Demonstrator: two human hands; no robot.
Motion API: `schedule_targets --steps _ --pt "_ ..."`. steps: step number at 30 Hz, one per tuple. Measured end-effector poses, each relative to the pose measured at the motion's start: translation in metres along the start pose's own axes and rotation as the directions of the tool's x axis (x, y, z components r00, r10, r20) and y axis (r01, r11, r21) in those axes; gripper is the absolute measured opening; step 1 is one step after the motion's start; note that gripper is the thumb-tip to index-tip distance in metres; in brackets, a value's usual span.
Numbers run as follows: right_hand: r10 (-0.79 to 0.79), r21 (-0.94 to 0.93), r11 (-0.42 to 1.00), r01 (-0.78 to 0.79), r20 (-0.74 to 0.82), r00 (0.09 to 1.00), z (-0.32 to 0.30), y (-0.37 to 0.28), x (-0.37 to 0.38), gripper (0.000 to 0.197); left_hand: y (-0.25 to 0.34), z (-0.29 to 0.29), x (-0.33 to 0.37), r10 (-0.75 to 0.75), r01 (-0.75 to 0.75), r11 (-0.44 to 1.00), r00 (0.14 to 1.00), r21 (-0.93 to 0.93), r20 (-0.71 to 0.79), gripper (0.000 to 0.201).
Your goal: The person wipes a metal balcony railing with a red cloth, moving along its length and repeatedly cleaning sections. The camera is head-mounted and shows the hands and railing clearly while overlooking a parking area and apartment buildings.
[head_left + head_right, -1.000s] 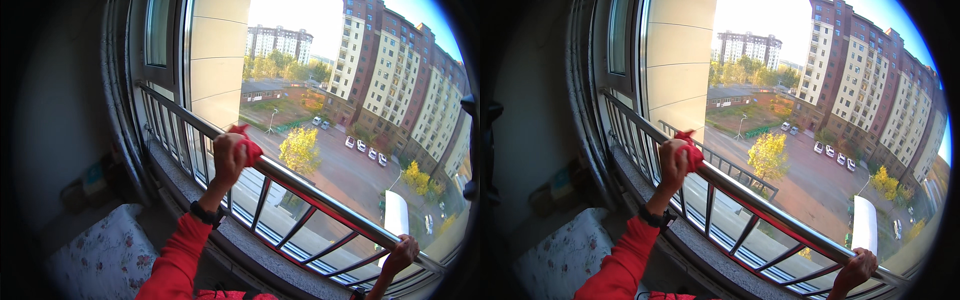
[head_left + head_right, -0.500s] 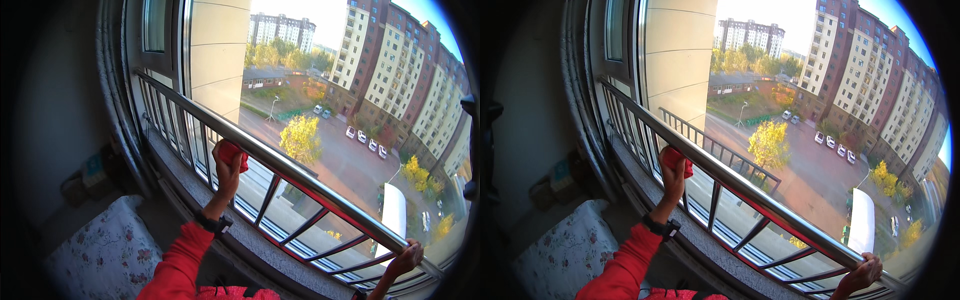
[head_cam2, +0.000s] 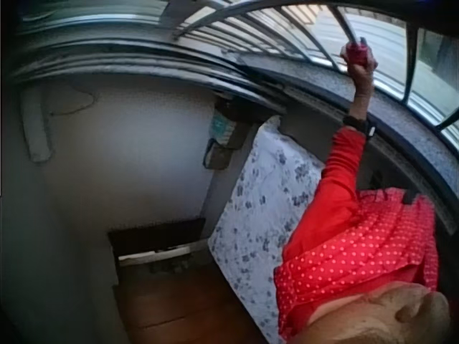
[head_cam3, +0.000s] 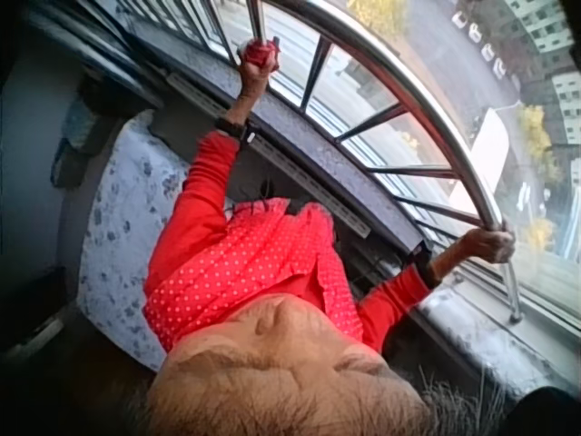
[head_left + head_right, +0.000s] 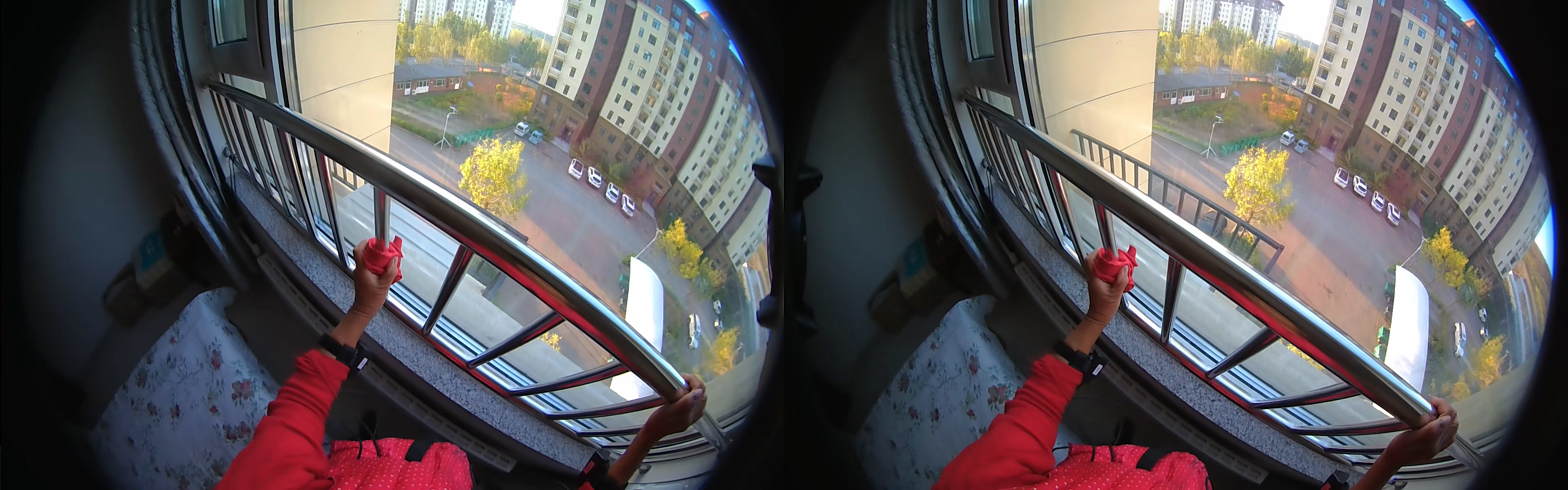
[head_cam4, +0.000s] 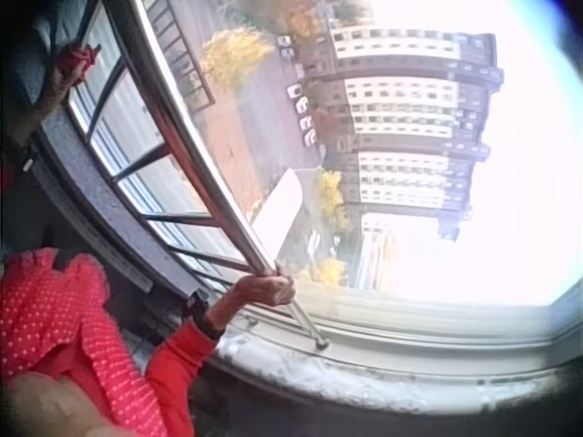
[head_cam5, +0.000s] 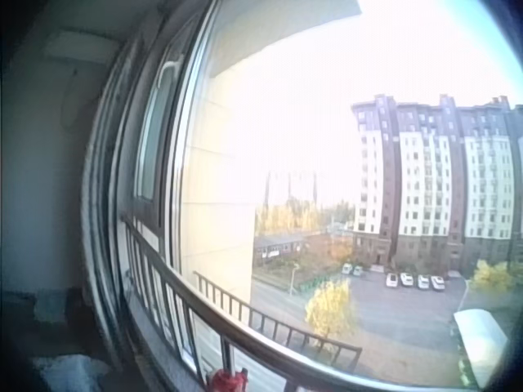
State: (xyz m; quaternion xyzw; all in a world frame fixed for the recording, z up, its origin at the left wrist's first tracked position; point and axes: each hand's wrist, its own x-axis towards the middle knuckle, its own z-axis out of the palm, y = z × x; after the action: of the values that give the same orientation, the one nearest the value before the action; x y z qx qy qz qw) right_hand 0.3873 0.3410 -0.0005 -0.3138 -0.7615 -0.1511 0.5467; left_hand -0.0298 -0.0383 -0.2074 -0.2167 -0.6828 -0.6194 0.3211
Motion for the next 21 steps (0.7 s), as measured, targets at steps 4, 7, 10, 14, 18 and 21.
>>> schedule_targets --steps 4,7,10,14,18,21 --pt "0.072 -0.028 0.997 -0.071 0.023 0.997 0.0 -0.004 -0.001 0.054 -0.038 0.003 -0.052 -0.174 0.172 0.984 0.984 0.057 0.032 0.06" --pt "0.099 0.0 0.995 -0.099 0.004 0.995 0.001 -0.004 -0.001 0.054 -0.056 0.006 -0.08 -0.247 0.245 0.965 0.969 0.094 0.018 0.057" --pt "0.078 0.005 0.997 -0.078 -0.036 0.996 0.005 0.0 -0.002 0.054 -0.061 0.008 -0.088 -0.289 0.286 0.954 0.957 0.089 0.018 0.055" --pt "0.044 0.012 0.999 -0.043 -0.054 0.998 0.007 0.004 -0.003 0.051 -0.038 -0.001 -0.065 -0.348 0.339 0.933 0.935 0.12 0.069 0.06" --pt "-0.017 -0.003 1.0 0.017 -0.069 0.997 0.005 -0.001 -0.002 0.046 0.017 0.0 -0.002 -0.073 0.073 0.997 0.997 0.014 -0.009 0.056" --pt "-0.05 0.007 0.999 0.05 -0.052 0.997 0.0 -0.007 -0.001 0.044 0.061 -0.001 0.058 0.028 -0.03 0.999 0.998 -0.026 -0.051 0.057"
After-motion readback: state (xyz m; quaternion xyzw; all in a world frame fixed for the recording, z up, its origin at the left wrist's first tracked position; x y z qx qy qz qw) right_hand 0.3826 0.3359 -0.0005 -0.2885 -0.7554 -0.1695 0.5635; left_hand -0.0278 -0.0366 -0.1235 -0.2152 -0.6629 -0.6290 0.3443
